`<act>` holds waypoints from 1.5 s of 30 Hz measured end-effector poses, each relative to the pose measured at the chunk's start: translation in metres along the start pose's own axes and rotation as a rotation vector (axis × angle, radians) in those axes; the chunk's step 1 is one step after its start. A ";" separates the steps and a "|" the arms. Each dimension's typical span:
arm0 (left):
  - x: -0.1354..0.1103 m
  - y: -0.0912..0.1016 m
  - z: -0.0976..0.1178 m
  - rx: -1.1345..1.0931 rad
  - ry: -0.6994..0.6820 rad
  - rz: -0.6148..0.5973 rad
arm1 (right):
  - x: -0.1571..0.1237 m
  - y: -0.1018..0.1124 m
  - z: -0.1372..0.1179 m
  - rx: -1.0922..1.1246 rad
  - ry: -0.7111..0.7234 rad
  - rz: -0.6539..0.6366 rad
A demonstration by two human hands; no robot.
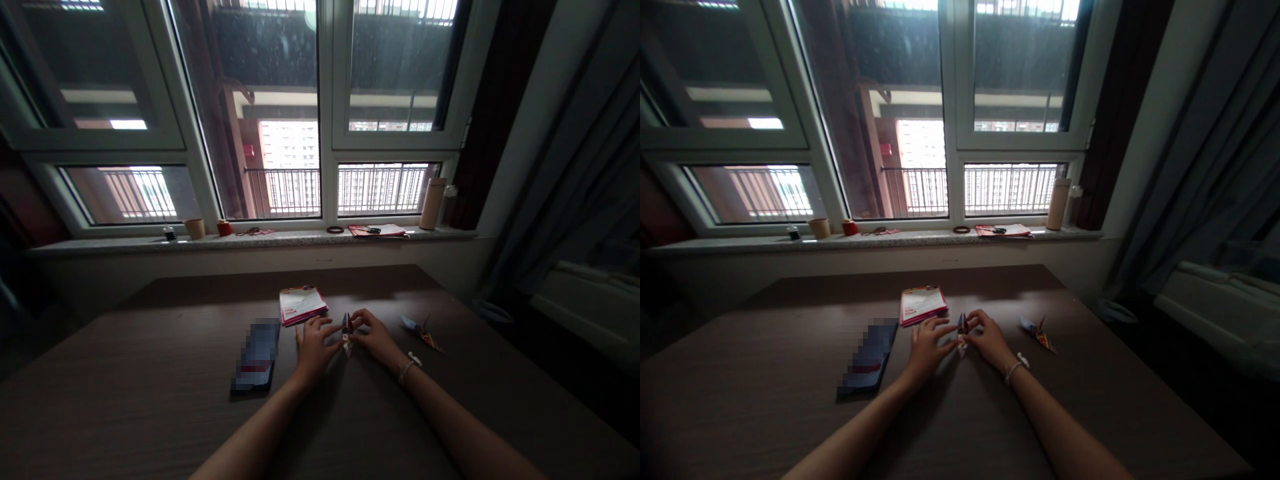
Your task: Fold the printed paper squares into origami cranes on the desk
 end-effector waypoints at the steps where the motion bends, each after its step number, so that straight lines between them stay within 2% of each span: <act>1: 0.000 0.000 0.001 -0.006 -0.003 0.002 | 0.000 0.001 0.000 0.007 -0.005 0.016; 7: -0.001 0.003 0.005 -0.025 -0.035 0.020 | 0.001 0.009 -0.006 0.038 0.008 0.073; 17: -0.002 0.003 0.004 -0.023 -0.034 0.045 | 0.005 0.033 -0.017 -0.225 0.049 0.166; 27: -0.002 0.005 0.002 -0.017 -0.037 0.073 | 0.007 0.015 -0.001 -0.296 0.098 0.012; 36: -0.001 0.007 0.005 -0.028 -0.040 0.077 | 0.007 0.007 0.014 -0.292 0.068 -0.014; 45: 0.002 0.007 0.010 -0.053 -0.034 0.060 | 0.008 0.006 0.008 -0.271 0.054 -0.021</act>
Point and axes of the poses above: each hand's wrist, its own x-axis towards the middle knuckle, its own y-axis out of the back of the hand, z = x × y, the point moved 10 cm from there along x, towards the middle knuckle, and after that the axes turned 13 degrees about y, right-handed, at the moved point
